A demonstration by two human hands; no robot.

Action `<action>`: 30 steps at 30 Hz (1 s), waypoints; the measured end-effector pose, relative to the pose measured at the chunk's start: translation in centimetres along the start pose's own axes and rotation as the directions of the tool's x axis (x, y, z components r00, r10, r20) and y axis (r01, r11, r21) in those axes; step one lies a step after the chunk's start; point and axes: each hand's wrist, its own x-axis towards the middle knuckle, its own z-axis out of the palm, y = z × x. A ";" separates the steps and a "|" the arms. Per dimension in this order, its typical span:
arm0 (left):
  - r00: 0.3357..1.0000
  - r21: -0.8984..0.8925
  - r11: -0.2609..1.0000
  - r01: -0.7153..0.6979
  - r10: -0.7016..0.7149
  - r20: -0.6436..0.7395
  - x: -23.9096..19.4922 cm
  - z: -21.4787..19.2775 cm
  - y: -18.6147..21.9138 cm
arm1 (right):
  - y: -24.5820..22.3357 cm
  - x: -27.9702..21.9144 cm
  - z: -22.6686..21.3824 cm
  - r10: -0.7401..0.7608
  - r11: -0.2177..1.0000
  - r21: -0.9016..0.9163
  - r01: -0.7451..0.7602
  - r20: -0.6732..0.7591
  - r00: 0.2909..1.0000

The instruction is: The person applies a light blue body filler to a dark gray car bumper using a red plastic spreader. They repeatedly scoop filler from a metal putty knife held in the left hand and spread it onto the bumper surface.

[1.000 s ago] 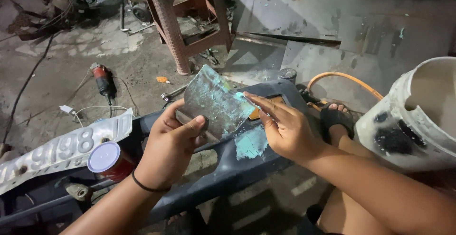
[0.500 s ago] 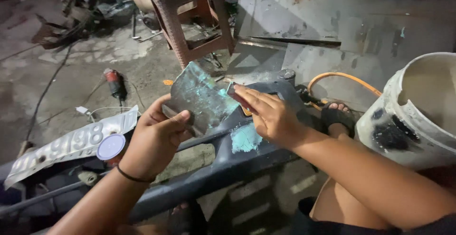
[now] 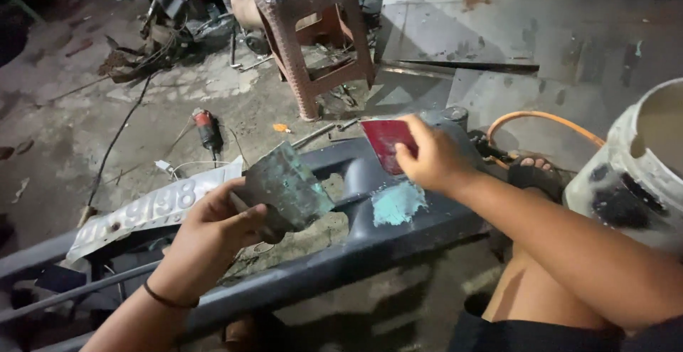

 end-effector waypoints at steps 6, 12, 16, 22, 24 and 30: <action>0.983 -0.020 0.984 0.178 -0.177 0.044 0.9 0.3 0.4 | -3.2 0.6 -1.1 0.218 0.892 0.373 -0.256 0.141 0.966; 0.950 0.075 0.950 0.303 -0.308 0.057 1.5 1.3 0.5 | -3.5 1.3 -0.9 0.245 0.720 0.545 -0.429 0.378 0.893; 0.939 -0.003 0.945 0.326 -0.323 0.119 3.1 0.5 -2.4 | -4.0 2.4 -1.9 0.201 0.824 0.393 -0.409 0.472 0.858; 0.879 0.050 0.892 0.450 -0.452 0.150 2.5 -0.1 -3.1 | -4.8 2.3 -1.2 0.238 0.828 0.332 -0.453 0.524 0.818; 0.894 0.138 0.896 0.422 -0.436 0.098 2.5 -0.2 -3.2 | -6.0 1.8 -1.2 0.296 0.810 0.257 -0.528 0.598 0.745; 0.912 -0.009 0.928 0.372 -0.364 0.192 3.3 -0.3 -3.8 | -6.7 0.7 -0.8 0.226 0.913 0.155 -0.377 0.575 0.786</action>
